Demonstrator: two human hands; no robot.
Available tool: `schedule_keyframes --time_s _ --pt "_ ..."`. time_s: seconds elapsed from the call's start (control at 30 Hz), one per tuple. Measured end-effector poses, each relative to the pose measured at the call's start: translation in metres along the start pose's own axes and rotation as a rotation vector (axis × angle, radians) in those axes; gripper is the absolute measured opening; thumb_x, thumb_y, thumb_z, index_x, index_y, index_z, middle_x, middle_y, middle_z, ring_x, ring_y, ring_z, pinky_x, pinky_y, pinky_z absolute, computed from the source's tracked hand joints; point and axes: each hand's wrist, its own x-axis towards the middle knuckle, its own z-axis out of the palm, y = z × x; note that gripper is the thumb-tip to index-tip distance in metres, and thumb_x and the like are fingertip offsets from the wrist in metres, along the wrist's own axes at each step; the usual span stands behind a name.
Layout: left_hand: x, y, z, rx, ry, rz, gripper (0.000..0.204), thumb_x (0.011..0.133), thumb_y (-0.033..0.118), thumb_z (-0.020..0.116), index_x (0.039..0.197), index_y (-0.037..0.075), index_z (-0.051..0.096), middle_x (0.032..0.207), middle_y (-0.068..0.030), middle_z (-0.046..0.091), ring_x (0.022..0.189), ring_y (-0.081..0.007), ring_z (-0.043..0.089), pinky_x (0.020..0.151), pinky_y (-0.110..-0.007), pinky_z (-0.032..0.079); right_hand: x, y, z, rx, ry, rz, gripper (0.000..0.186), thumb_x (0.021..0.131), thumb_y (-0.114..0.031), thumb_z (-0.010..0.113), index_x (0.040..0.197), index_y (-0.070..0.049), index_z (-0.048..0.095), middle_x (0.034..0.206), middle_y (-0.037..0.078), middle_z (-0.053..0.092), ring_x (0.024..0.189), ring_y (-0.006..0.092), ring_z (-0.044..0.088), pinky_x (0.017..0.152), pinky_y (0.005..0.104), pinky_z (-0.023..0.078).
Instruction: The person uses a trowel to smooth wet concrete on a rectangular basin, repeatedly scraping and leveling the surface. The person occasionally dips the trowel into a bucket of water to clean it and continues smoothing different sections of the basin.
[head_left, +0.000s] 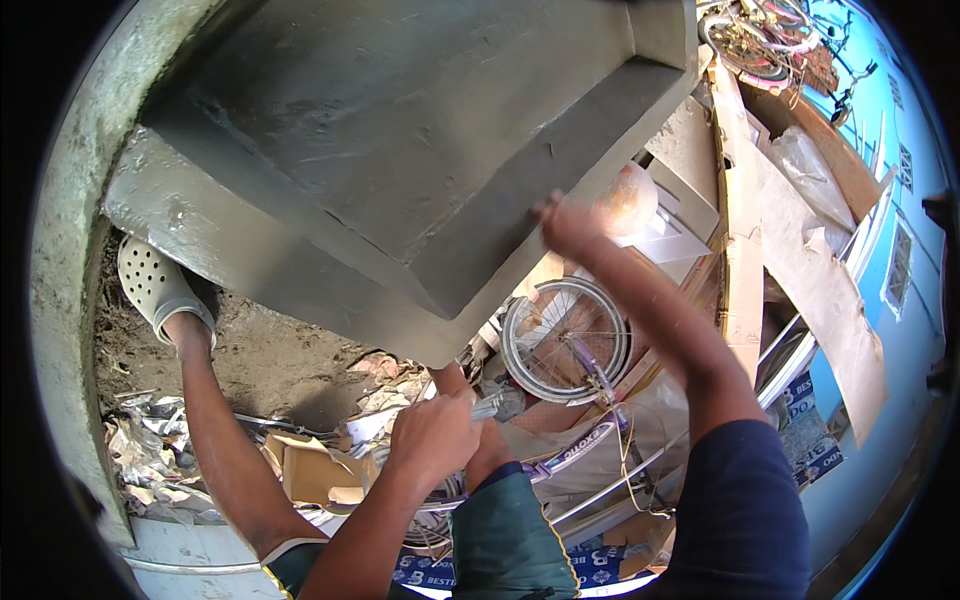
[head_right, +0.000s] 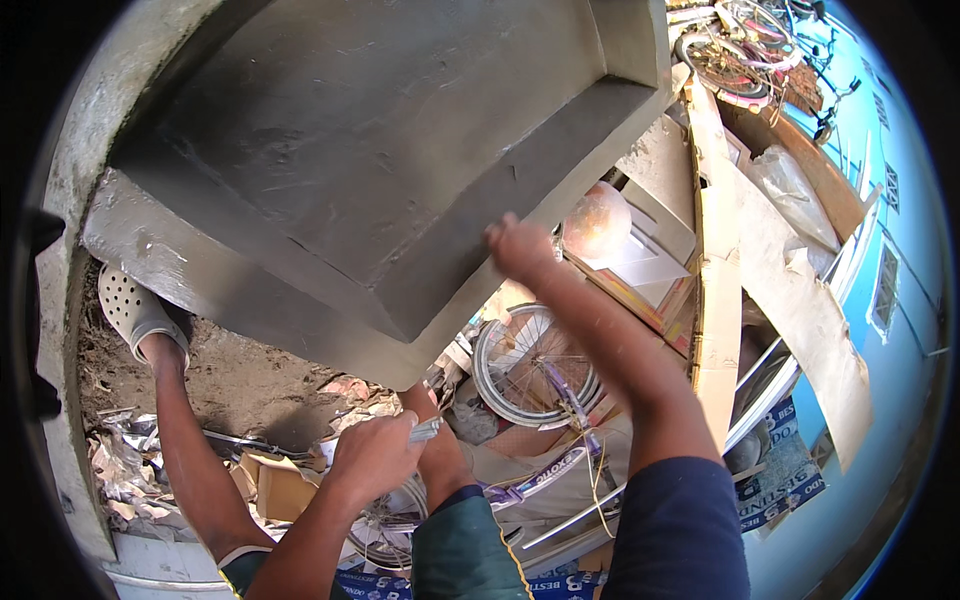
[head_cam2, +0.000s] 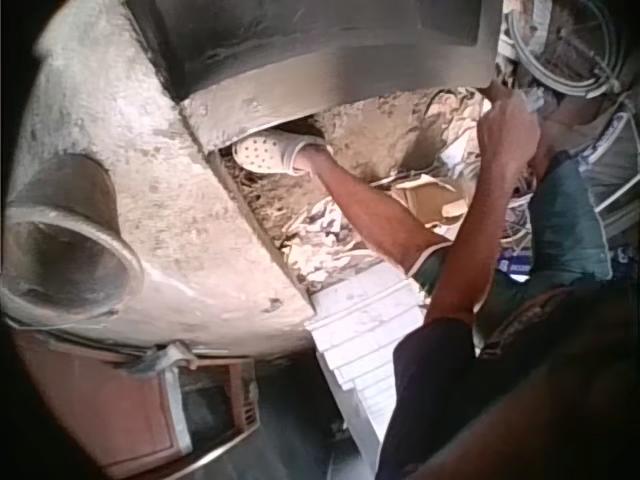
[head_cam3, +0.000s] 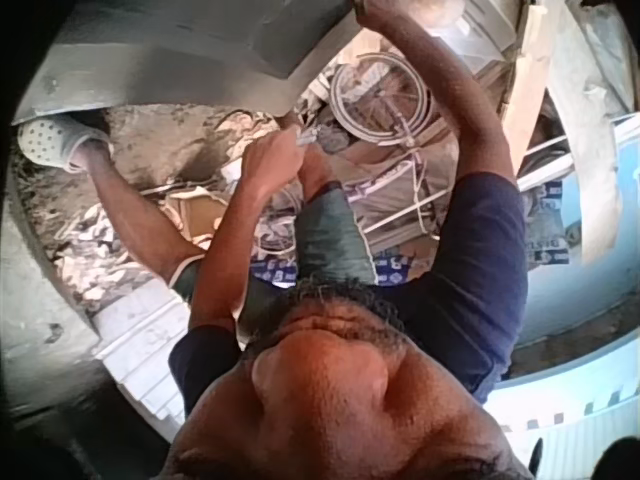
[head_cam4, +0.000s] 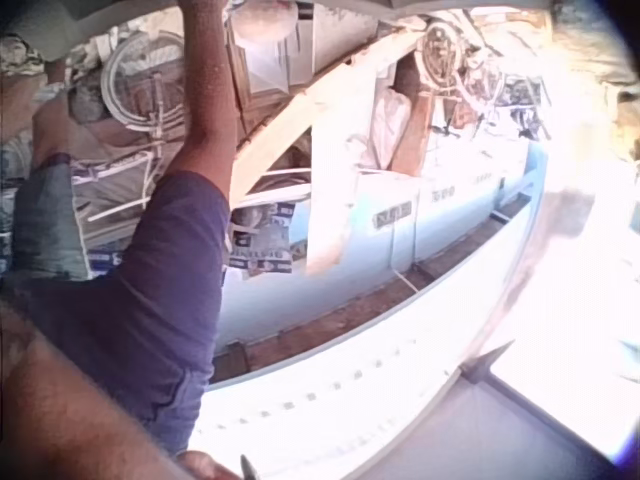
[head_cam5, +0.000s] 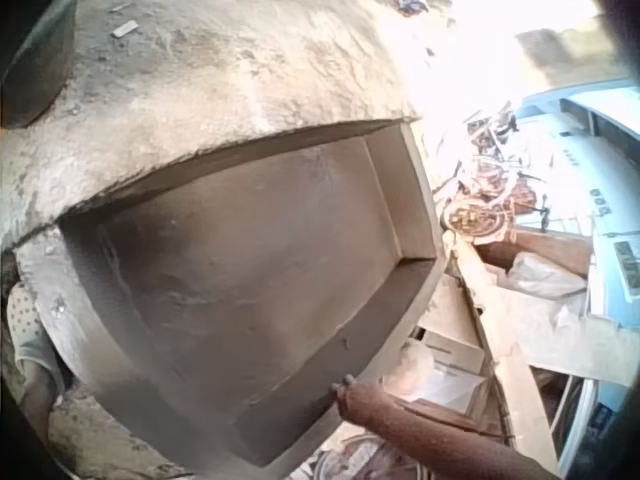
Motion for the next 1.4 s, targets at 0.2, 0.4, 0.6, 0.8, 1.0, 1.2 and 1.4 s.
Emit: schedule_keyframes --time_s 0.2,0.4,0.6,0.8,1.0,1.2,1.4 --pt "0.012 -0.009 0.01 0.026 0.001 -0.023 0.025 0.1 0.022 0.061 0.105 0.001 0.072 0.096 -0.0244 0.078 0.095 -0.0453 0.077 0.086 -0.058 0.059 0.078 0.155 -0.032 -0.082 0.084 0.263 0.029 0.102 -0.018 0.059 0.121 -0.012 0.079 0.127 0.018 0.078 0.114 0.0354 0.078 0.095 0.0467 0.064" --pt "0.018 -0.016 0.018 0.054 -0.02 -0.029 0.032 0.106 0.034 0.059 0.103 0.004 0.068 0.097 -0.0223 0.077 0.097 -0.0447 0.074 0.086 -0.058 0.056 0.103 0.141 -0.031 0.104 -0.07 0.152 0.031 0.097 -0.017 0.059 0.12 -0.015 0.081 0.116 0.016 0.081 0.109 0.0378 0.078 0.095 0.0489 0.063" --pt "0.016 -0.002 0.008 0.045 0.004 -0.005 0.029 0.099 0.026 0.065 0.11 0.001 0.074 0.097 -0.0253 0.078 0.095 -0.045 0.077 0.087 -0.056 0.06 0.009 0.01 -0.04 0.258 -0.2 -0.086 0.033 0.101 -0.029 0.061 0.127 -0.024 0.081 0.114 0.014 0.082 0.104 0.0342 0.08 0.094 0.0469 0.065" --pt "0.013 0.013 -0.003 0.041 0.033 0.023 0.03 0.098 0.028 0.069 0.111 0.001 0.072 0.097 -0.026 0.078 0.097 -0.046 0.077 0.088 -0.057 0.059 -0.065 -0.044 -0.062 0.113 -0.265 -0.203 0.038 0.106 -0.024 0.052 0.139 -0.02 0.072 0.131 0.014 0.076 0.101 0.0292 0.081 0.086 0.0451 0.067" --pt "0.01 0.012 0.001 0.052 -0.003 0.012 0.029 0.098 0.028 0.068 0.107 0.0 0.071 0.096 -0.0264 0.078 0.095 -0.0467 0.077 0.087 -0.057 0.059 -0.044 0.069 -0.042 -0.076 -0.055 0.045 0.036 0.109 -0.022 0.045 0.129 -0.015 0.075 0.12 0.014 0.076 0.094 0.0299 0.079 0.078 0.0434 0.063" --pt "0.007 0.009 0.004 0.046 -0.015 0.003 0.025 0.101 0.025 0.062 0.106 0.002 0.071 0.099 -0.0235 0.076 0.1 -0.0445 0.074 0.087 -0.057 0.055 -0.023 0.119 -0.049 0.0 0.033 0.178 0.031 0.099 -0.015 0.055 0.12 -0.013 0.078 0.109 0.014 0.08 0.102 0.0327 0.079 0.089 0.0458 0.064" --pt "0.003 0.01 0.003 0.003 0.014 0.011 0.026 0.097 0.025 0.069 0.107 0.001 0.071 0.094 -0.0271 0.077 0.093 -0.0479 0.076 0.087 -0.058 0.059 -0.077 0.016 -0.059 0.153 -0.166 -0.026 0.036 0.101 -0.016 0.054 0.13 -0.018 0.076 0.107 0.017 0.08 0.093 0.033 0.08 0.08 0.0471 0.066"
